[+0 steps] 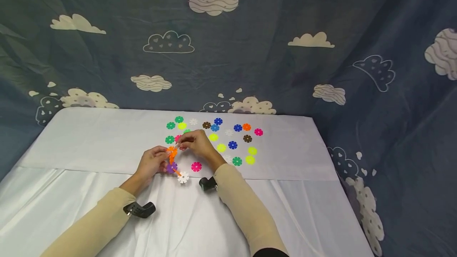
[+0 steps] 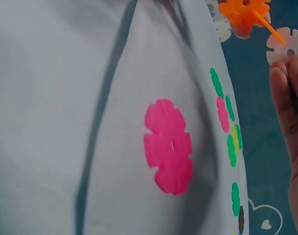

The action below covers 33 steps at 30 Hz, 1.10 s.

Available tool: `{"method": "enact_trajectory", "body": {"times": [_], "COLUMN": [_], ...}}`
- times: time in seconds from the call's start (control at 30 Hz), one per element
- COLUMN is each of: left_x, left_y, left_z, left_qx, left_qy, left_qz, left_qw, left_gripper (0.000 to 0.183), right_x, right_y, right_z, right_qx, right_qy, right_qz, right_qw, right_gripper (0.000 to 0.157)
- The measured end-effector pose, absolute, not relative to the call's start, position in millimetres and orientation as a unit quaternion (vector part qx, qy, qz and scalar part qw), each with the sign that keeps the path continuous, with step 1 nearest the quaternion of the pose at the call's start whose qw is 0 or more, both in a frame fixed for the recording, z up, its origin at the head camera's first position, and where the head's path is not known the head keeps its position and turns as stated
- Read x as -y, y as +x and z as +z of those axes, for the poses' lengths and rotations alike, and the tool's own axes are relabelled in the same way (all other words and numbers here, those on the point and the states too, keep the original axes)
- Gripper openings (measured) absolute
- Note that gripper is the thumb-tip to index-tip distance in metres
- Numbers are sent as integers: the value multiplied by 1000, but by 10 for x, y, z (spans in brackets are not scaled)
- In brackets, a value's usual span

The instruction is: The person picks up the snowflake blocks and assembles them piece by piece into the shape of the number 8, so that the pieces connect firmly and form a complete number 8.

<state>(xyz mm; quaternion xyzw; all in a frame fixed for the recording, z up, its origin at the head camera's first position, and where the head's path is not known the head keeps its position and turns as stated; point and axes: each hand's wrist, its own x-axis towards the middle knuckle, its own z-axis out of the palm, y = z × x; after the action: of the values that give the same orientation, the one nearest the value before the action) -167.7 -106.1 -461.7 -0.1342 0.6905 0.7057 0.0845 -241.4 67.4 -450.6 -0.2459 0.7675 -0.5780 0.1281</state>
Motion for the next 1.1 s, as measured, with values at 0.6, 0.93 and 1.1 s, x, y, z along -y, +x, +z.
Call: {"method": "enact_trajectory", "body": {"times": [0.6,0.93,1.1], "left_x": [1193,1186,1180], "left_y": [-1700,-1722,-1725], "left_z": [-4609,-4699,-4716], "left_qx": [-675,-706,-710], "left_qy": [-84,-76,-82], "left_qz": [708,680,678], "left_qw": [192,184,173], "left_gripper": [45,48,47], "right_x": [-559,-848,-1063], "right_y": [-2525,-2475,-2396], "right_z": [-4488,-4440,-4491], "right_qx": [-805,-866,-883], "right_qy": [-308,-269,-280], "right_qz": [-479,-383,-302], "right_qw": [163,177,227], "right_gripper": [12,16,18]}}
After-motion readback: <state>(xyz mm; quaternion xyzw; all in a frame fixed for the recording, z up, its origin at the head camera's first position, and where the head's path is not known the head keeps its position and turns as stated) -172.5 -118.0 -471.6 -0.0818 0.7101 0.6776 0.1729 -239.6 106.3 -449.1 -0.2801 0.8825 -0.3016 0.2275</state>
